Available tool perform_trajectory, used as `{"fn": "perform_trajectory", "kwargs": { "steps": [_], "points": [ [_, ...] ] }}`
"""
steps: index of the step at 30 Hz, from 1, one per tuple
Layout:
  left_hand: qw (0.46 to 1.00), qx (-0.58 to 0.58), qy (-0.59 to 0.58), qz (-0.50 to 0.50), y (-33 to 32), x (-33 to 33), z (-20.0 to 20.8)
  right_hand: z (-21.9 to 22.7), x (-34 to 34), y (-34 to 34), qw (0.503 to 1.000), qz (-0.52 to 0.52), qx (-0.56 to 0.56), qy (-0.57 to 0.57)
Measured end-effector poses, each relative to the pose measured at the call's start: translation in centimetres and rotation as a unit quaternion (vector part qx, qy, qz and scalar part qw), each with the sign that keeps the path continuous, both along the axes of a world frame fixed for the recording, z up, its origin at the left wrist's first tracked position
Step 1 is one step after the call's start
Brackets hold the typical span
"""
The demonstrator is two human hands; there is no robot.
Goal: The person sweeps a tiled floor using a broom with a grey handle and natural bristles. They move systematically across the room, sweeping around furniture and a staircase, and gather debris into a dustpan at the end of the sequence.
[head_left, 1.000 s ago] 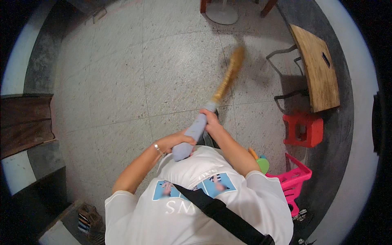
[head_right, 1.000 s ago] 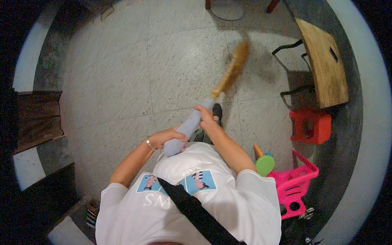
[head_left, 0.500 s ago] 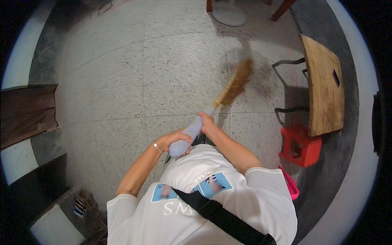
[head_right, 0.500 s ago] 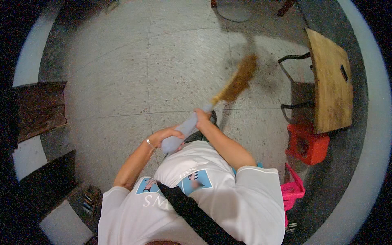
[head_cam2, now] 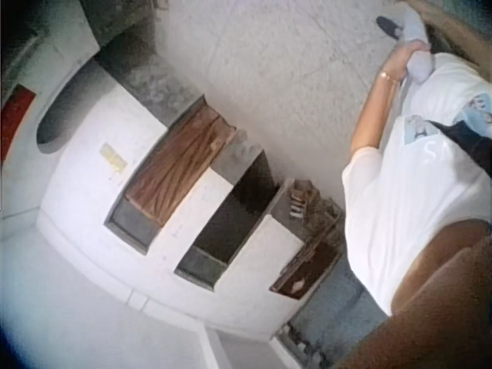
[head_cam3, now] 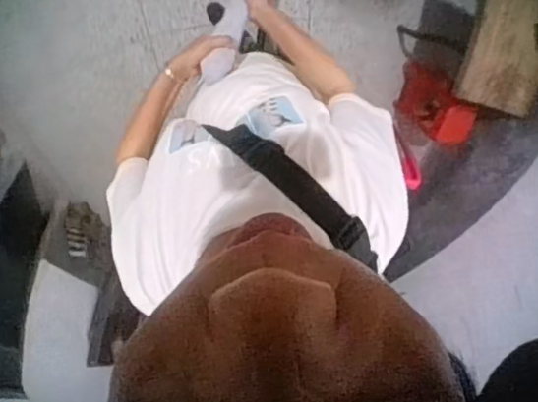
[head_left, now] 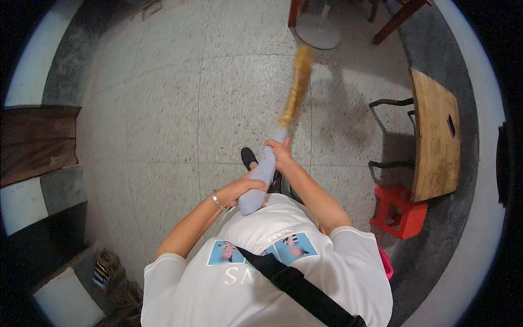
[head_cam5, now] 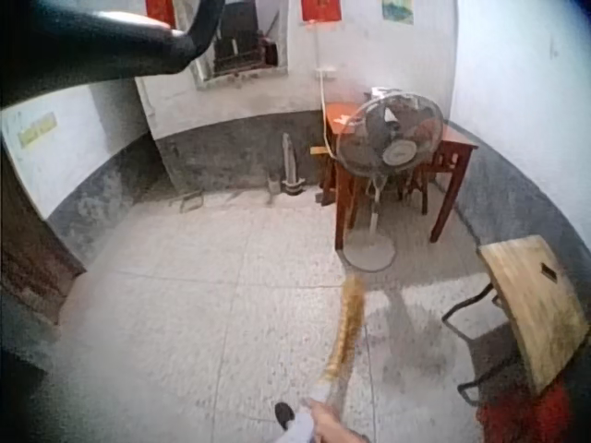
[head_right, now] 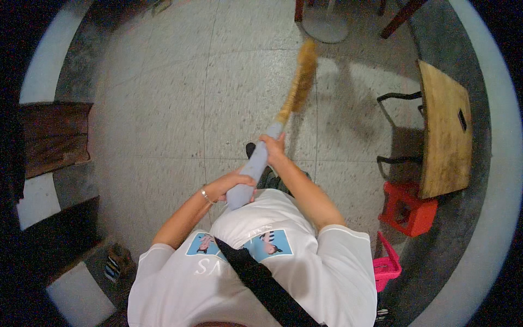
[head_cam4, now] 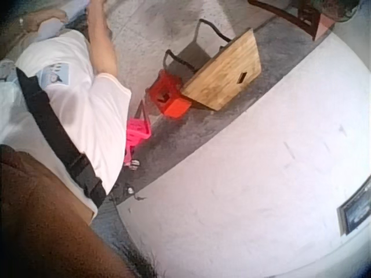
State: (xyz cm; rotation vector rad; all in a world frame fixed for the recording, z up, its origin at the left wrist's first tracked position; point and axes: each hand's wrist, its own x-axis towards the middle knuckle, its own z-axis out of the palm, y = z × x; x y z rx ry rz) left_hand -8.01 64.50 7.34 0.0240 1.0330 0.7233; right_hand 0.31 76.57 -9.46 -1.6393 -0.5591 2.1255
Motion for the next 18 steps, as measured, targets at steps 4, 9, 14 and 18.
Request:
{"fn": "perform_trajectory", "kwargs": {
  "steps": [4, 9, 14, 18],
  "points": [
    [0.997, -0.012, -0.074, -0.010, 4.7, -1.4, -4.0, -1.1, 1.6, 5.2, 0.996, -0.030, -0.008, -0.083],
    [0.985, -0.008, -0.174, -0.009, 8.5, -4.8, -6.9, -6.3, 0.5, 9.3, 0.994, -0.035, -0.056, -0.085],
    [0.992, -0.045, -0.107, 0.046, 4.8, -11.7, -5.8, -8.1, -9.3, 5.8, 0.996, 0.015, -0.080, -0.034],
    [0.994, -0.022, -0.040, 0.097, 1.8, -15.4, -3.1, -1.7, -18.3, 2.7, 0.995, 0.099, -0.014, -0.013]
  ]
}}
